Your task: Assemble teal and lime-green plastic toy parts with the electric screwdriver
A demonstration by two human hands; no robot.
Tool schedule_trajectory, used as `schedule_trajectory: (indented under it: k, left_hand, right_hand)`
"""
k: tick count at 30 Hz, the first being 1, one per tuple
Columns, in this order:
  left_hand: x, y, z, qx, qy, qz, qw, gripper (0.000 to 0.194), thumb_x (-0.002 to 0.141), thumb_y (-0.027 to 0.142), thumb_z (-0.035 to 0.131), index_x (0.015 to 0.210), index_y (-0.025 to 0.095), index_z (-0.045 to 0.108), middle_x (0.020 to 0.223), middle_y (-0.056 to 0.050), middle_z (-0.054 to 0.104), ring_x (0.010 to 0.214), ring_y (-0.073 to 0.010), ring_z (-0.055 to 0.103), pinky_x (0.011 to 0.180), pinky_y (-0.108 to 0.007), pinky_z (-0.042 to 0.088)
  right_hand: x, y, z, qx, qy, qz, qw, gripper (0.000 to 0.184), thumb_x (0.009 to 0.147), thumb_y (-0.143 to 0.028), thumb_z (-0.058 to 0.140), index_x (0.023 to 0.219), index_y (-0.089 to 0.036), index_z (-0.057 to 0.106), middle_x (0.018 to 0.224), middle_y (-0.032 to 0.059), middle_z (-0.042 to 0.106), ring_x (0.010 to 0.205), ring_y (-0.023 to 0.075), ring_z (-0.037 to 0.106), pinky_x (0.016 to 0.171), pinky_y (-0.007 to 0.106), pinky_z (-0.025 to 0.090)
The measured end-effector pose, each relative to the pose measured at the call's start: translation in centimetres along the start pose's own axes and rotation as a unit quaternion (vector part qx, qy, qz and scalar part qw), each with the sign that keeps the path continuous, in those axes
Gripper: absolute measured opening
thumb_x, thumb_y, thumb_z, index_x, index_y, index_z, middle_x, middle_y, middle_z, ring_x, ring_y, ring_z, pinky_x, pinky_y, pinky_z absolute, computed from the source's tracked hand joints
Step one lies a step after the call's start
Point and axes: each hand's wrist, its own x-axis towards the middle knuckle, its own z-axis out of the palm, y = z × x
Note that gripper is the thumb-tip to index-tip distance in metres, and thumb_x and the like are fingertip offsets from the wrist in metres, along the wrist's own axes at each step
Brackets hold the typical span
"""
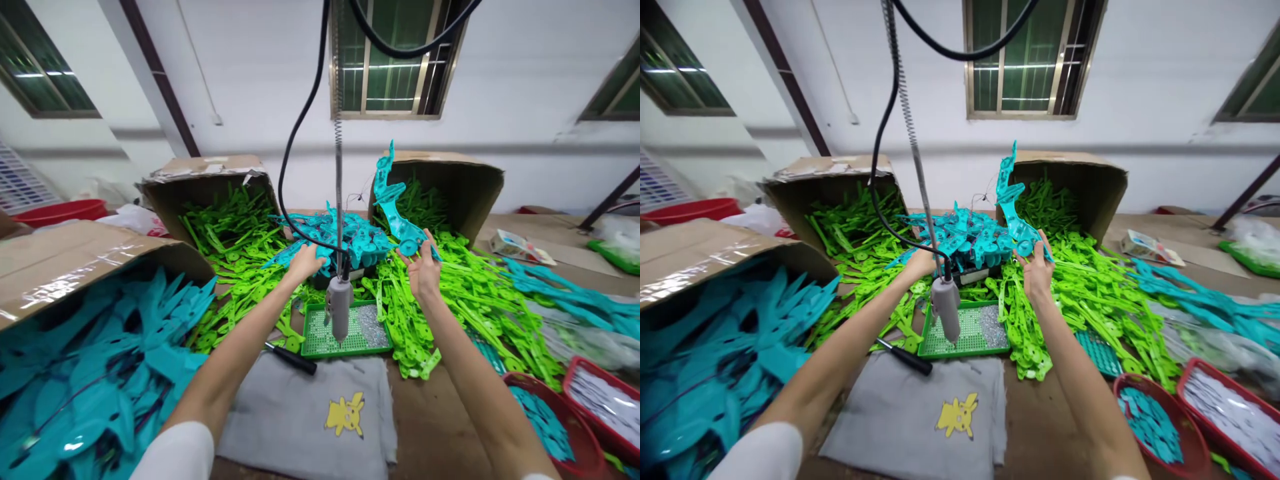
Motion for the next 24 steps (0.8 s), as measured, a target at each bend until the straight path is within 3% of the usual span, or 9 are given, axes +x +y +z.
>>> schedule_trajectory:
  k: [4, 7, 10, 14, 19, 24]
  left_hand:
    - [-0.4, 0.2, -1.1, -0.001, 0.009, 0.017, 1.0, 0.043, 0.078, 0.038, 0.061, 0.114, 0.015, 0.061, 0.108, -0.012, 0.066, 0.108, -0.0275, 0.059, 0.087, -0.03, 0.043]
    - [-1.3, 0.0, -1.8, 0.002, 0.017, 0.024, 1.0, 0.047, 0.078, 0.04, 0.061, 0.118, 0.015, 0.061, 0.102, -0.01, 0.068, 0.103, -0.0268, 0.06, 0.084, -0.03, 0.045]
    - [-2.7, -0.6, -2.3, -0.009, 0.028, 0.027, 0.999, 0.051, 0.08, 0.042, 0.059, 0.123, 0.015, 0.059, 0.094, -0.008, 0.069, 0.095, -0.0256, 0.063, 0.08, -0.03, 0.046]
    - [-4.7, -1.7, -3.1, -0.033, 0.05, 0.061, 0.996, 0.059, 0.08, 0.044, 0.059, 0.133, 0.018, 0.053, 0.101, -0.007, 0.068, 0.093, -0.0236, 0.063, 0.083, -0.031, 0.047]
    - [-6.3, -1.9, -3.6, -0.015, 0.117, 0.06, 0.991, 0.063, 0.082, 0.044, 0.058, 0.138, 0.017, 0.048, 0.112, -0.011, 0.063, 0.099, -0.0262, 0.061, 0.088, -0.034, 0.047]
    - [-5.3, -1.9, -2.2, -0.002, 0.136, 0.043, 0.99, 0.064, 0.085, 0.043, 0.055, 0.141, 0.017, 0.043, 0.113, -0.013, 0.059, 0.1, -0.0269, 0.061, 0.086, -0.034, 0.048]
  right_hand:
    - [-0.8, -1.0, -0.7, -0.006, 0.0, -0.014, 1.0, 0.049, 0.077, -0.047, 0.066, 0.122, -0.03, 0.057, 0.12, 0.0024, 0.063, 0.092, 0.0141, 0.065, 0.085, 0.045, 0.056]
    - [-0.6, 0.1, -0.5, -0.044, 0.014, -0.051, 0.998, 0.051, 0.077, -0.049, 0.065, 0.124, -0.029, 0.057, 0.119, 0.0023, 0.063, 0.094, 0.0139, 0.064, 0.087, 0.043, 0.056]
    - [-0.4, 1.8, -0.4, -0.109, 0.01, -0.028, 0.994, 0.054, 0.074, -0.05, 0.067, 0.121, -0.024, 0.061, 0.105, 0.0025, 0.067, 0.086, 0.013, 0.063, 0.086, 0.043, 0.057]
    - [-0.6, 2.4, -0.4, -0.124, 0.008, -0.032, 0.992, 0.049, 0.076, -0.049, 0.066, 0.117, -0.023, 0.064, 0.106, 0.003, 0.068, 0.091, 0.0145, 0.064, 0.091, 0.043, 0.054]
    - [-0.9, 0.1, 0.2, -0.044, 0.038, -0.068, 0.996, 0.043, 0.078, -0.046, 0.065, 0.115, -0.025, 0.063, 0.109, 0.0028, 0.068, 0.099, 0.016, 0.064, 0.09, 0.045, 0.053]
    - [-2.2, -3.5, 0.9, 0.012, 0.05, -0.12, 0.992, 0.04, 0.079, -0.047, 0.063, 0.115, -0.029, 0.062, 0.12, 0.0013, 0.064, 0.106, 0.0149, 0.063, 0.096, 0.045, 0.051]
